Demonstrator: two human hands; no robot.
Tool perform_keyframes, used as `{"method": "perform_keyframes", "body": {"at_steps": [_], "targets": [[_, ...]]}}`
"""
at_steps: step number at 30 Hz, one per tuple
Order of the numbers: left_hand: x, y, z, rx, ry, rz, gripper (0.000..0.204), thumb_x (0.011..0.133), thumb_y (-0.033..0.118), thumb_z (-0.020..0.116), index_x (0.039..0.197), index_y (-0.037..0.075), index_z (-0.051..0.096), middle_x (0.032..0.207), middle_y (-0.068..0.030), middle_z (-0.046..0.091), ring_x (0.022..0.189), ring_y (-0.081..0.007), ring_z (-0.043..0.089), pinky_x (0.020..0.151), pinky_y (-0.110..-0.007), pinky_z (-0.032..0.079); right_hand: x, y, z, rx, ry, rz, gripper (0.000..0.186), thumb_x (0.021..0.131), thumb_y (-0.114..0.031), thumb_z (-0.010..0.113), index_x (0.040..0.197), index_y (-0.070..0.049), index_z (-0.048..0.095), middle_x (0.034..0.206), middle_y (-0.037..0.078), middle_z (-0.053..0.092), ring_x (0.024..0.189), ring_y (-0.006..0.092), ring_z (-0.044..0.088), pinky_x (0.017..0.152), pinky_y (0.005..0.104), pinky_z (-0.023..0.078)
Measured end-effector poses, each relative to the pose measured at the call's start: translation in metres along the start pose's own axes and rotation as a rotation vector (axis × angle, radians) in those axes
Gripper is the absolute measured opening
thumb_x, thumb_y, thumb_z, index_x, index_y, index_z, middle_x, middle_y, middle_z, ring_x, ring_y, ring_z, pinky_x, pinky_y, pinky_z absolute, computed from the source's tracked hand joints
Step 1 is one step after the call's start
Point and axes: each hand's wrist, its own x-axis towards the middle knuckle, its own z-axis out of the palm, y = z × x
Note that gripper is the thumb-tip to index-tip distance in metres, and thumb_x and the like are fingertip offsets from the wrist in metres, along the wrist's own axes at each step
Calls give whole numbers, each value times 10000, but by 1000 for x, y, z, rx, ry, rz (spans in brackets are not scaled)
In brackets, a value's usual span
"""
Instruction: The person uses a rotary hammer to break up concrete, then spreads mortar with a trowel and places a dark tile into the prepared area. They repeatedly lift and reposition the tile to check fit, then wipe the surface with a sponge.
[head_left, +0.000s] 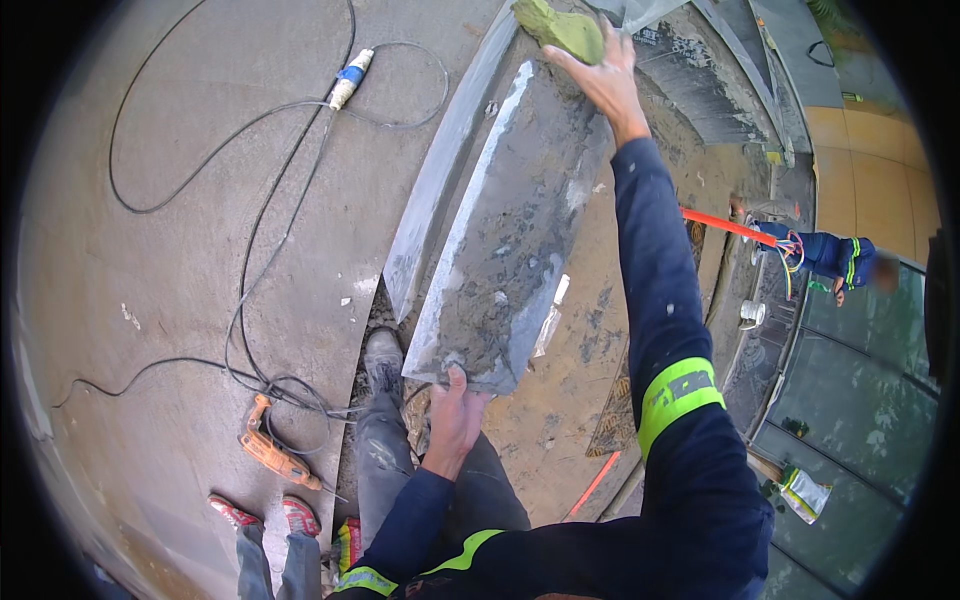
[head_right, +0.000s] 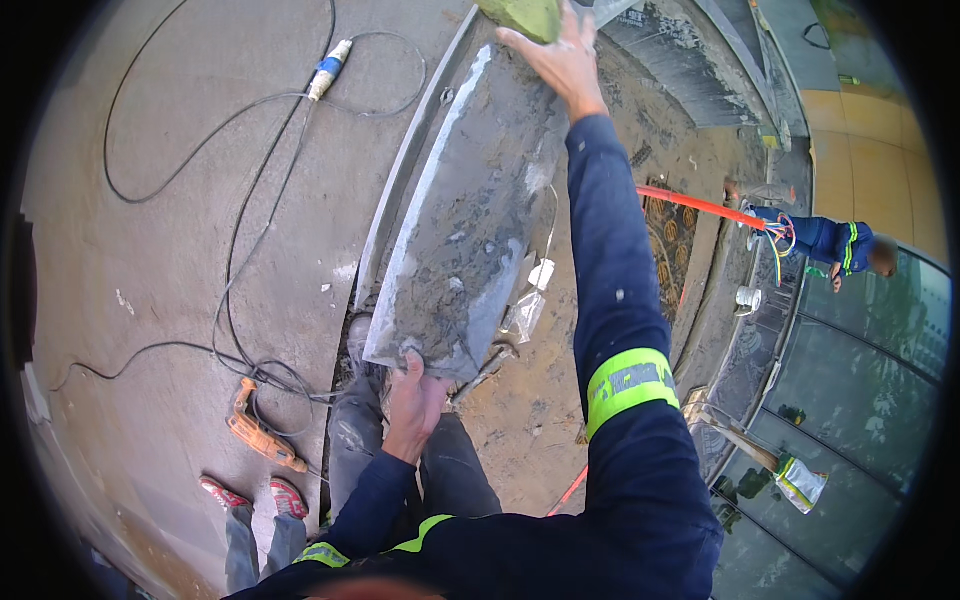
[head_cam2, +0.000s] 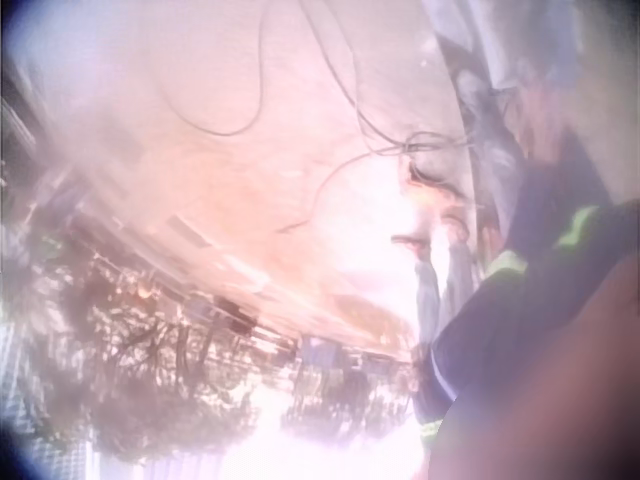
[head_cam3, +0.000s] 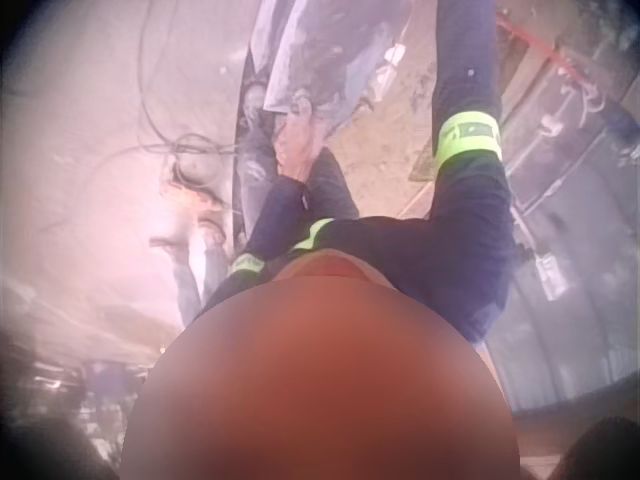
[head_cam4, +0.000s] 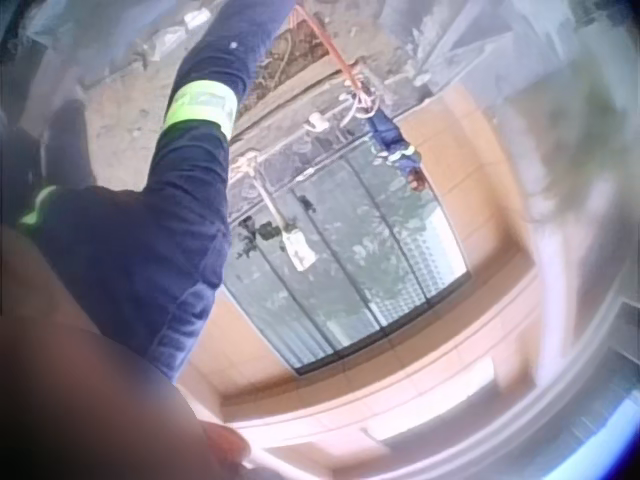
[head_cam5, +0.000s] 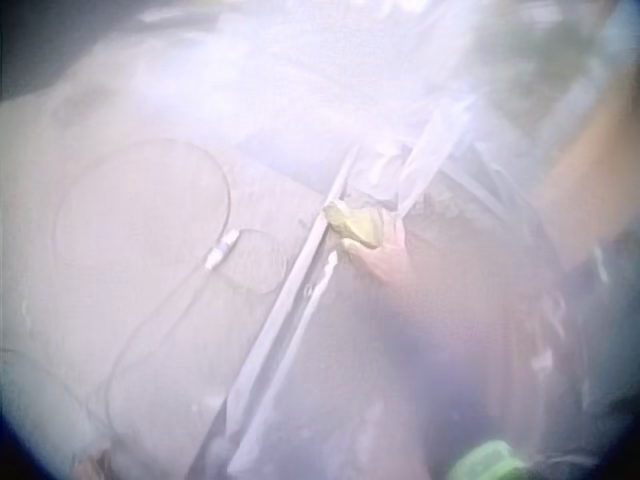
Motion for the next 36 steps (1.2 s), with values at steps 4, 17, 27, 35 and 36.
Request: {"method": "perform_keyframes", "body": {"at_steps": [4,17,27,35,36], "targets": [[30,-17,30,-26,72,-26,639,1151,318,555,1677,143,237,1711,-118,374,1562,-366,399,1252,-682,331,46,-1,31,430,132,-117,293,919,-200,702,1171,-56,745,1148,228,752,1145,410,705,1000,504,541],[115,-27,89,277,422,-40,913,1115,423,629,1682,181,-45,1738,-181,271,1525,-432,429,1180,-771,321,-240,-18,-215,1497,110,1198,614,894,-310,613,1465,-91,551,1415,110,618,1239,334,620,991,508,518],[-86,-41,14,786,-12,43,821,1111,515,604,1718,75,270,1676,-169,433,1518,-270,451,1215,-458,401,-487,-127,-247,1451,-773,1360,599,1121,-486,512,1568,-88,500,1478,78,614,1285,260,620,1079,426,513],[-169,-78,-89,371,214,-169,377,1057,268,726,1358,89,588,1192,-50,678,1076,-189,686,919,-361,585,-574,-208,-282,999,-1208,647,706,1120,-389,525,1647,53,366,1673,233,400,1448,280,507,1231,378,382],[-174,-83,-105,345,219,-144,349,1042,223,746,1330,87,603,1182,-47,682,1065,-193,693,907,-362,593,-582,-208,-289,983,-1147,641,670,1124,-377,514,1639,32,389,1656,214,426,1463,288,495,1232,390,381]]}}
